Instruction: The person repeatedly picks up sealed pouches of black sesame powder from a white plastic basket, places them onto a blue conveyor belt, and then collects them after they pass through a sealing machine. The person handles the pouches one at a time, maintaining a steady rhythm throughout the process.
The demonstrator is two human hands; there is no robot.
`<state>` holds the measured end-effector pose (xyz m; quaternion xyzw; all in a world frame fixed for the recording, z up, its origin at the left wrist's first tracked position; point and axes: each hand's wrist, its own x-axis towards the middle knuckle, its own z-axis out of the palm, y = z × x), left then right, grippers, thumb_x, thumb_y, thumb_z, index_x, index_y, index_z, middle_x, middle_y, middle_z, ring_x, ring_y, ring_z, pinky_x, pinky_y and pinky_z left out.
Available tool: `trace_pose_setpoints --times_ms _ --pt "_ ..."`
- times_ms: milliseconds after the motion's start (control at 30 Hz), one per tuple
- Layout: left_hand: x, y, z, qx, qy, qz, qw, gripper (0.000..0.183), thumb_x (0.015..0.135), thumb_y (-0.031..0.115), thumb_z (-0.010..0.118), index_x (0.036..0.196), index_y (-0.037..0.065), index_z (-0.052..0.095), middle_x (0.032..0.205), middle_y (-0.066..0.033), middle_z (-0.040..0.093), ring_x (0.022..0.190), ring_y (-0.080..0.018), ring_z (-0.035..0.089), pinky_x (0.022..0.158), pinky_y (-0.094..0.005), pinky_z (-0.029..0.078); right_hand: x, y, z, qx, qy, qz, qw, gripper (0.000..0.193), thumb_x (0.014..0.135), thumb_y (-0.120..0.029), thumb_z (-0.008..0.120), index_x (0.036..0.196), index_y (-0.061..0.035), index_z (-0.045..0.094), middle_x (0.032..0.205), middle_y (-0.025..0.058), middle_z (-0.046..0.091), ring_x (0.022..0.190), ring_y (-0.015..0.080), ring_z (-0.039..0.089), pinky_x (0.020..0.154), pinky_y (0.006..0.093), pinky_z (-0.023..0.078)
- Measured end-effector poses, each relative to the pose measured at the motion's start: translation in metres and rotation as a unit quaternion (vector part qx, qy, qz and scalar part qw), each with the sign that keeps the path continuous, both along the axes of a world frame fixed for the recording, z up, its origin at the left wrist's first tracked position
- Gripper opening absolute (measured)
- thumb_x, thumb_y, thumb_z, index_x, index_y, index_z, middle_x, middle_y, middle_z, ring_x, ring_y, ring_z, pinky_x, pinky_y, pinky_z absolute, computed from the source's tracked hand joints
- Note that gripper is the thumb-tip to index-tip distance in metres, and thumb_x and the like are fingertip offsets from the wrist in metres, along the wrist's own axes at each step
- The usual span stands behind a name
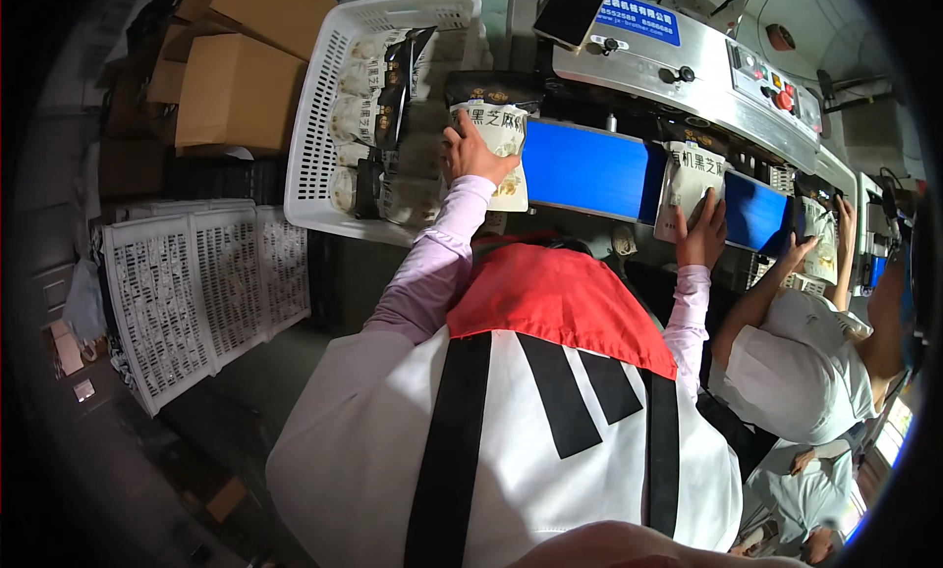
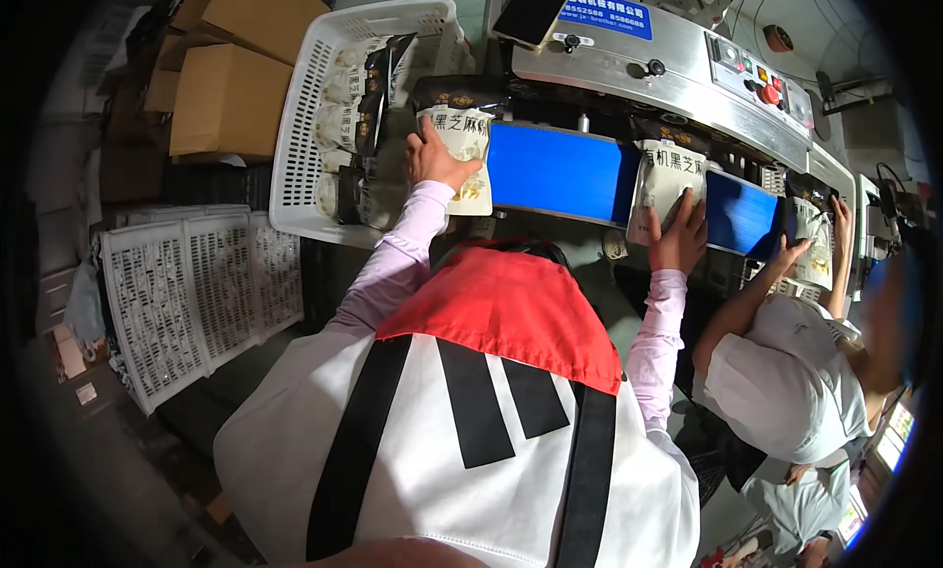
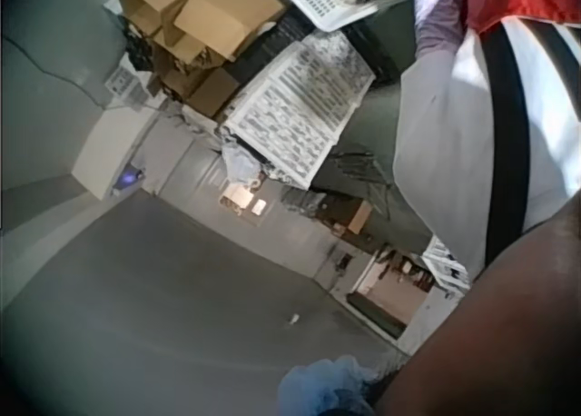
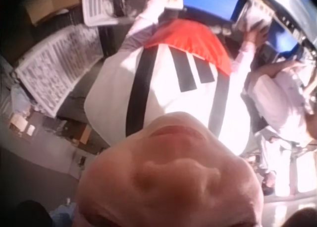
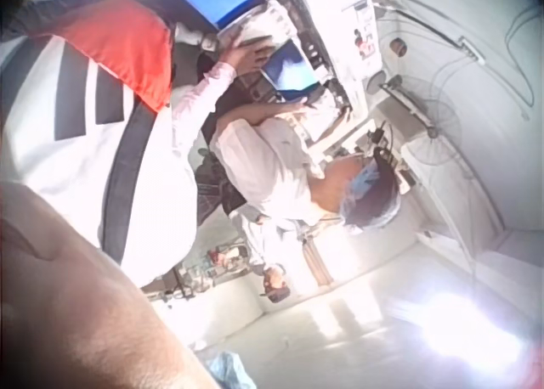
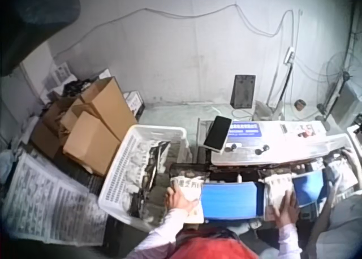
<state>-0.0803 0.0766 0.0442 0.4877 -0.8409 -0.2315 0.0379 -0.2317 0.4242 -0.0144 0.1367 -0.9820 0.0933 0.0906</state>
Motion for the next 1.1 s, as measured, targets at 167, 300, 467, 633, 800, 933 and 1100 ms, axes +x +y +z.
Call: trace_pose_setpoints --times_ms 167,300,467,633,800,933,1100 --pt "0.031 -0.011 -0.011 -0.057 0.186 -0.010 0.981 0.102 0.055 0.019 0.082 0.140 0.006 0.027 0.122 -0.0250 0.045 0.112 -0.0423 0.047 0.096 -0.0488 0.039 0.014 -0.023 0.016 0.002 -0.013 0.002 1.000 0.076 0.083 -0.055 0.059 0.147 -0.0255 0.028 0.148 0.0150 0.033 0.127 0.0407 0.039 0.103 0.0519 0.033" --pt "0.059 -0.004 -0.027 -0.143 0.355 -0.060 0.922 0.089 0.057 0.013 0.077 0.135 0.007 0.034 0.118 -0.0238 0.048 0.107 -0.0449 0.046 0.093 -0.0529 0.038 0.022 -0.032 0.011 -0.015 -0.013 0.011 1.000 0.075 0.084 -0.054 0.059 0.147 -0.0244 0.028 0.147 0.0147 0.033 0.127 0.0413 0.038 0.104 0.0521 0.032" --pt "0.086 -0.008 -0.025 -0.211 0.426 -0.147 0.867 0.090 0.054 0.007 0.079 0.133 0.004 0.036 0.120 -0.0225 0.048 0.106 -0.0415 0.047 0.091 -0.0518 0.039 0.039 -0.053 0.016 0.010 0.000 0.024 1.000 0.073 0.086 -0.052 0.058 0.146 -0.0219 0.029 0.146 0.0176 0.034 0.125 0.0412 0.041 0.102 0.0501 0.035" --pt "0.097 -0.020 -0.012 -0.241 0.423 -0.186 0.853 0.093 0.053 0.005 0.080 0.134 0.005 0.035 0.118 -0.0223 0.048 0.106 -0.0406 0.047 0.089 -0.0512 0.039 0.050 -0.070 0.016 0.003 0.003 0.026 1.000 0.076 0.084 -0.055 0.058 0.146 -0.0216 0.029 0.147 0.0138 0.032 0.125 0.0393 0.040 0.101 0.0526 0.035" --pt "0.110 -0.039 -0.004 -0.294 0.385 -0.180 0.856 0.091 0.052 0.004 0.079 0.132 0.004 0.037 0.119 -0.0223 0.047 0.106 -0.0397 0.049 0.091 -0.0476 0.041 0.060 -0.090 0.019 0.018 -0.015 0.026 0.999 0.076 0.084 -0.054 0.059 0.147 -0.0210 0.029 0.148 0.0144 0.031 0.126 0.0402 0.039 0.100 0.0532 0.036" --pt "0.144 -0.094 0.000 -0.199 0.281 -0.238 0.908 0.091 0.056 0.004 0.077 0.137 0.005 0.037 0.121 -0.0201 0.047 0.109 -0.0386 0.048 0.093 -0.0469 0.041 0.073 -0.099 0.022 0.009 -0.020 0.039 0.999 0.077 0.084 -0.053 0.059 0.147 -0.0210 0.028 0.149 0.0155 0.030 0.128 0.0403 0.037 0.101 0.0533 0.036" --pt "0.177 -0.204 -0.006 -0.215 0.010 -0.442 0.871 0.085 0.056 0.001 0.071 0.136 0.010 0.043 0.118 -0.0137 0.051 0.110 -0.0345 0.049 0.102 -0.0431 0.035 0.080 -0.117 0.023 0.016 -0.022 0.059 0.998 0.078 0.084 -0.050 0.061 0.147 -0.0188 0.028 0.147 0.0181 0.032 0.128 0.0397 0.037 0.102 0.0502 0.036"
